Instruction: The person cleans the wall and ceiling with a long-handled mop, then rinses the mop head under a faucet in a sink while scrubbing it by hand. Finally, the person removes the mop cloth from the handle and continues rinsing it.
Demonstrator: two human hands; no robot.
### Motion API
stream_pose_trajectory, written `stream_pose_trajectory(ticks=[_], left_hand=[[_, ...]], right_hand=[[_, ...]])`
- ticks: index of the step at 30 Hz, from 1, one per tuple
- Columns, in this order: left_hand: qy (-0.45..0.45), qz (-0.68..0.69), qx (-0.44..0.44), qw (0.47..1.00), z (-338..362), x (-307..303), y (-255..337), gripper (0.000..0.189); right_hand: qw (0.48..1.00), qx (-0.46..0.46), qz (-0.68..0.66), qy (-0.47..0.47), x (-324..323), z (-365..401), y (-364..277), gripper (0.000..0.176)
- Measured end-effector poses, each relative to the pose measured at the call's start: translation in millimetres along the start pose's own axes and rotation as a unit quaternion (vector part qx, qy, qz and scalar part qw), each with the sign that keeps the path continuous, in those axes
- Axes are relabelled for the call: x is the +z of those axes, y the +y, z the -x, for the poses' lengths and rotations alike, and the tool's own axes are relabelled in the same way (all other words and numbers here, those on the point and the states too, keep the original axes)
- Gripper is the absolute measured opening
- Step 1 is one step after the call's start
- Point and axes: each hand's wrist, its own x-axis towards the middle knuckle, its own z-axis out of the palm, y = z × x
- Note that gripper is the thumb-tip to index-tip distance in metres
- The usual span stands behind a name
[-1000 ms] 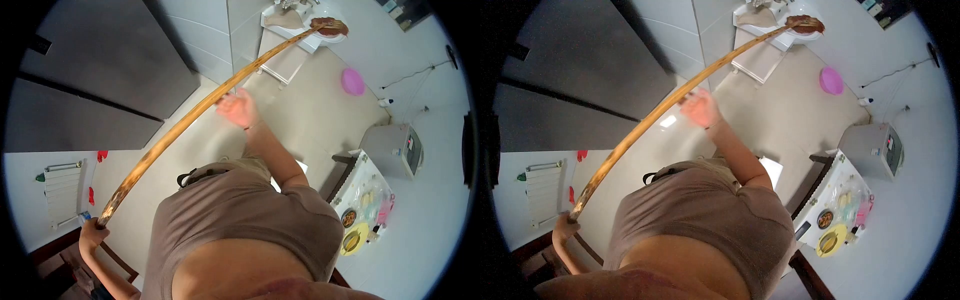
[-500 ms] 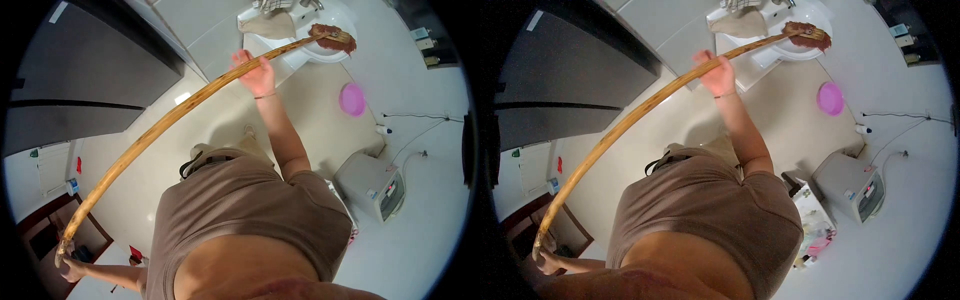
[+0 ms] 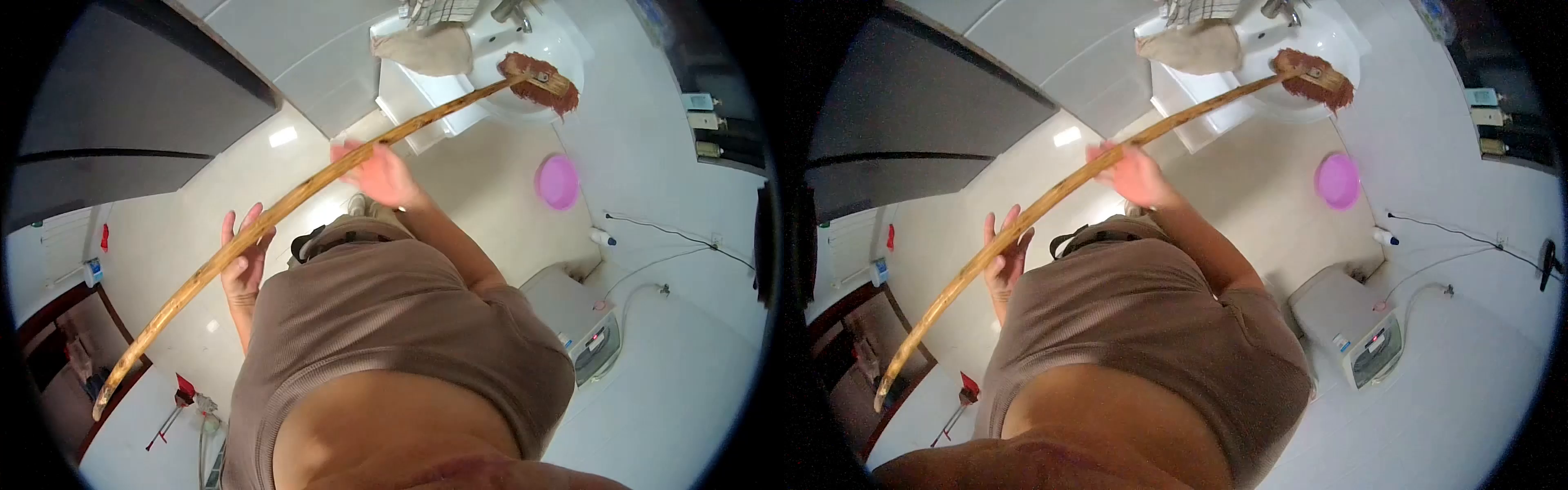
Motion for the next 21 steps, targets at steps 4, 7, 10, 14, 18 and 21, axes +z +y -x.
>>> stream_pose_trajectory(ticks=[4, 7, 10, 14, 18, 21], left_hand=[[-0.013, -0.02, 0.062, 0.998, -3, -23, -15, 0.052], [-0.026, -0.039, 0.08, 0.996, 0, -15, -14, 0.046], [-0.041, -0.085, 0.156, 0.983, 0, -4, -16, 0.044], [0.016, -0.088, 0.229, 0.969, 7, 36, -16, 0.042], [0.009, -0.063, 0.257, 0.964, 19, 59, -13, 0.045], [0.045, -0.08, 0.256, 0.962, 15, 79, -10, 0.044]], right_hand=[[0.871, 0.131, 0.472, 0.02, 8, 48, -93, 0.034], [0.812, -0.028, 0.548, 0.201, 1, 35, -180, 0.026], [0.748, -0.104, 0.604, 0.256, -20, -23, -251, 0.022], [0.513, 0.005, 0.827, 0.23, -97, -136, -314, 0.031], [0.376, 0.044, 0.88, 0.287, -79, -183, -313, 0.04], [0.284, 0.005, 0.92, 0.269, -92, -211, -313, 0.04]])
